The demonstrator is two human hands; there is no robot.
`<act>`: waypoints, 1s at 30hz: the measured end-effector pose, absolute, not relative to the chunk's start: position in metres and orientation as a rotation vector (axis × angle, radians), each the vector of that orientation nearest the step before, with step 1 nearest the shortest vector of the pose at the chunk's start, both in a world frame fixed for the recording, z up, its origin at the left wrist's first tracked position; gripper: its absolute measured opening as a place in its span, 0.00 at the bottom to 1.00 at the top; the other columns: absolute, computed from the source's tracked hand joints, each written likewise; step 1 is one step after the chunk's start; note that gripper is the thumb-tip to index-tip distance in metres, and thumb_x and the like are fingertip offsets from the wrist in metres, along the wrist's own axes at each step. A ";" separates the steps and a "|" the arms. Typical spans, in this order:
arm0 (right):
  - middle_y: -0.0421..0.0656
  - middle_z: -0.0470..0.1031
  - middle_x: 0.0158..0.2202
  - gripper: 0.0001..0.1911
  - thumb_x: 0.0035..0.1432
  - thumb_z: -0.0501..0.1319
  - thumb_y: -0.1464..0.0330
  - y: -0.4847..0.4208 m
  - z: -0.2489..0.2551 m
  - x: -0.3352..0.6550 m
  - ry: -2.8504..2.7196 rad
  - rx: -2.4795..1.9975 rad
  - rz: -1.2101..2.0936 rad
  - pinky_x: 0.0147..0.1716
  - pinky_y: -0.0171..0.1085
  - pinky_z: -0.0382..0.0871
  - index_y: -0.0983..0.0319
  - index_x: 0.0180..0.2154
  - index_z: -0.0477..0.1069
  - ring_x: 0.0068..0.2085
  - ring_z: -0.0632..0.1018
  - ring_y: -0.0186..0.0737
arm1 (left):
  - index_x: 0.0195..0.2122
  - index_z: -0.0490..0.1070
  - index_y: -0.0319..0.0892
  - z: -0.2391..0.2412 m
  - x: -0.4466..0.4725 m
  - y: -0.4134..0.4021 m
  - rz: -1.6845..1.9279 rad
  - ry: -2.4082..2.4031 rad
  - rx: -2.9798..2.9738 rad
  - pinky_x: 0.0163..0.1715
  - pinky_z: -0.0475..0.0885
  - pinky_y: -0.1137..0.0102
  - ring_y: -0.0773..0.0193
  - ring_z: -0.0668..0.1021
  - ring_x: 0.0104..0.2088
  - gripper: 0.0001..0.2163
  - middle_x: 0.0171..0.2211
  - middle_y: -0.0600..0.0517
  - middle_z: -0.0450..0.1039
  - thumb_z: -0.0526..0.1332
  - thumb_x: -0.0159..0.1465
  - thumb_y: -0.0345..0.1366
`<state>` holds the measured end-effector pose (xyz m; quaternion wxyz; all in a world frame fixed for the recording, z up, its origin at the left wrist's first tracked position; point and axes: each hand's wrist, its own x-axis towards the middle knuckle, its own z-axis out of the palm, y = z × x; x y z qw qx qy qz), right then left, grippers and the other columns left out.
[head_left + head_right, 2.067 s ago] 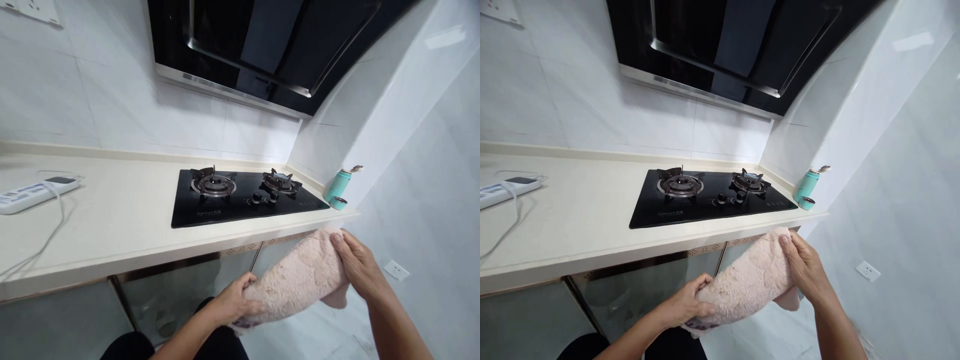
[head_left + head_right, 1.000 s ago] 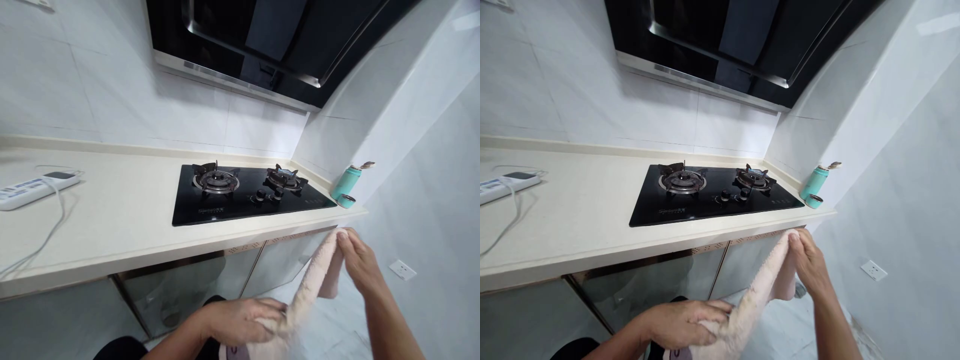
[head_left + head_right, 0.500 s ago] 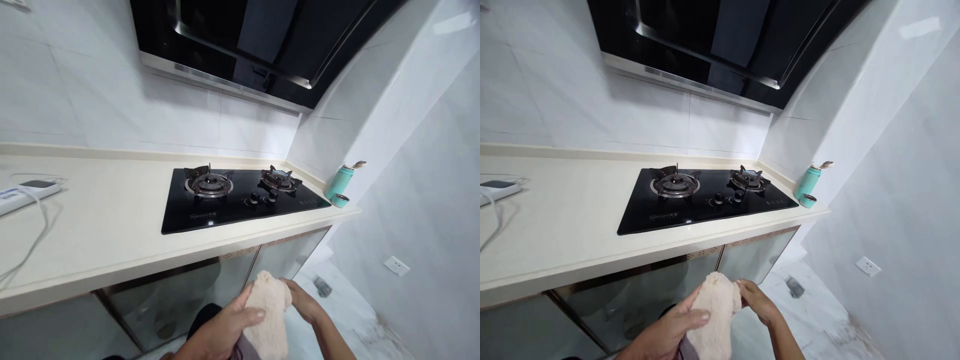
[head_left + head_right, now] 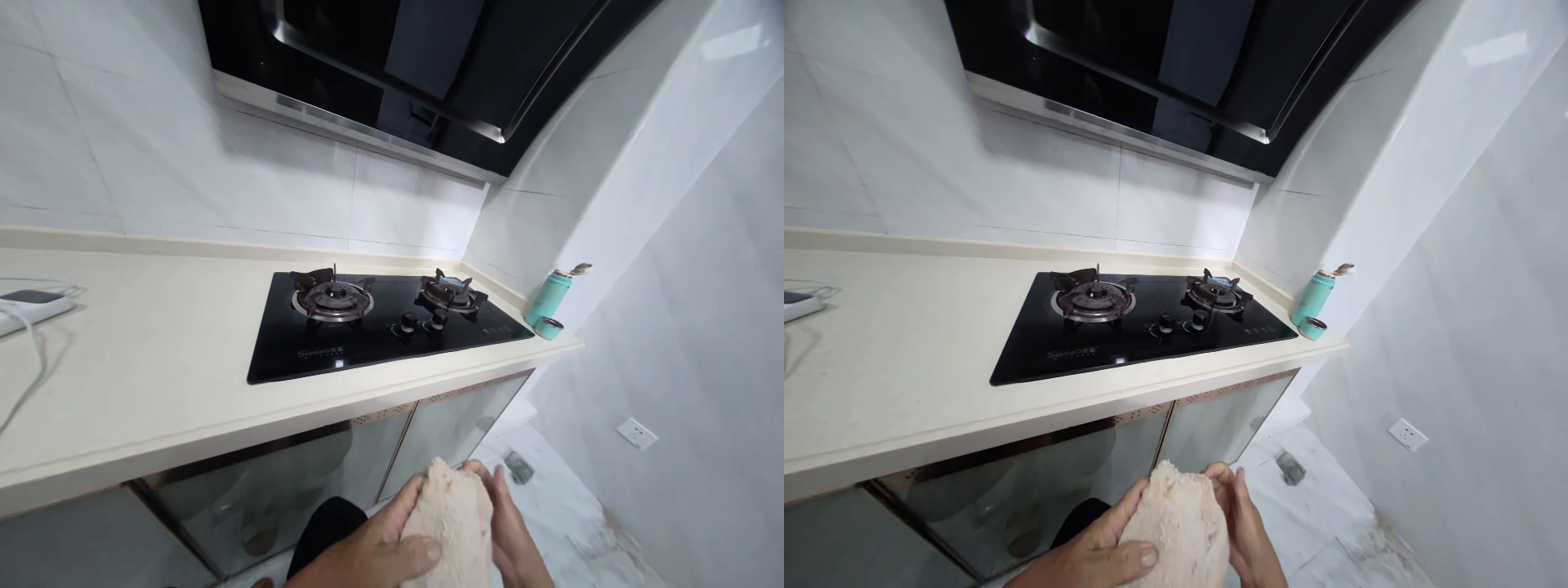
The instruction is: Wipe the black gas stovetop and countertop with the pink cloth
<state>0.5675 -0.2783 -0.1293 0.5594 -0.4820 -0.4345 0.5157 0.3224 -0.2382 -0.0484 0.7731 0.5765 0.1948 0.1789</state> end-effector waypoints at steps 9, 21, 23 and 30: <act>0.48 0.81 0.40 0.36 0.53 0.62 0.36 -0.309 -0.101 0.561 -1.352 -1.463 1.217 0.49 0.51 0.73 0.59 0.44 0.82 0.45 0.79 0.59 | 0.72 0.56 0.48 -0.047 0.315 -0.220 0.500 0.543 1.478 0.61 0.68 0.59 0.50 0.73 0.59 0.34 0.61 0.48 0.72 0.61 0.67 0.49; 0.46 0.81 0.45 0.31 0.66 0.53 0.42 -0.213 0.030 0.560 -1.587 -1.413 0.752 0.50 0.41 0.71 0.60 0.45 0.79 0.48 0.78 0.49 | 0.71 0.58 0.45 0.028 0.298 -0.187 1.007 0.648 1.415 0.57 0.73 0.58 0.51 0.78 0.55 0.32 0.60 0.44 0.75 0.60 0.68 0.48; 0.44 0.81 0.40 0.29 0.66 0.53 0.43 -0.190 0.043 0.560 -1.656 -1.487 0.567 0.45 0.39 0.69 0.60 0.38 0.78 0.43 0.77 0.46 | 0.70 0.60 0.43 0.043 0.296 -0.167 1.051 0.685 1.506 0.56 0.73 0.58 0.51 0.79 0.54 0.30 0.59 0.44 0.76 0.59 0.68 0.47; 0.46 0.76 0.36 0.14 0.64 0.58 0.56 -0.124 0.028 0.577 -1.480 -2.080 0.187 0.42 0.42 0.65 0.59 0.37 0.74 0.42 0.76 0.48 | 0.63 0.69 0.37 0.034 0.284 -0.085 1.181 1.296 1.932 0.63 0.66 0.50 0.48 0.74 0.59 0.29 0.59 0.38 0.71 0.59 0.59 0.35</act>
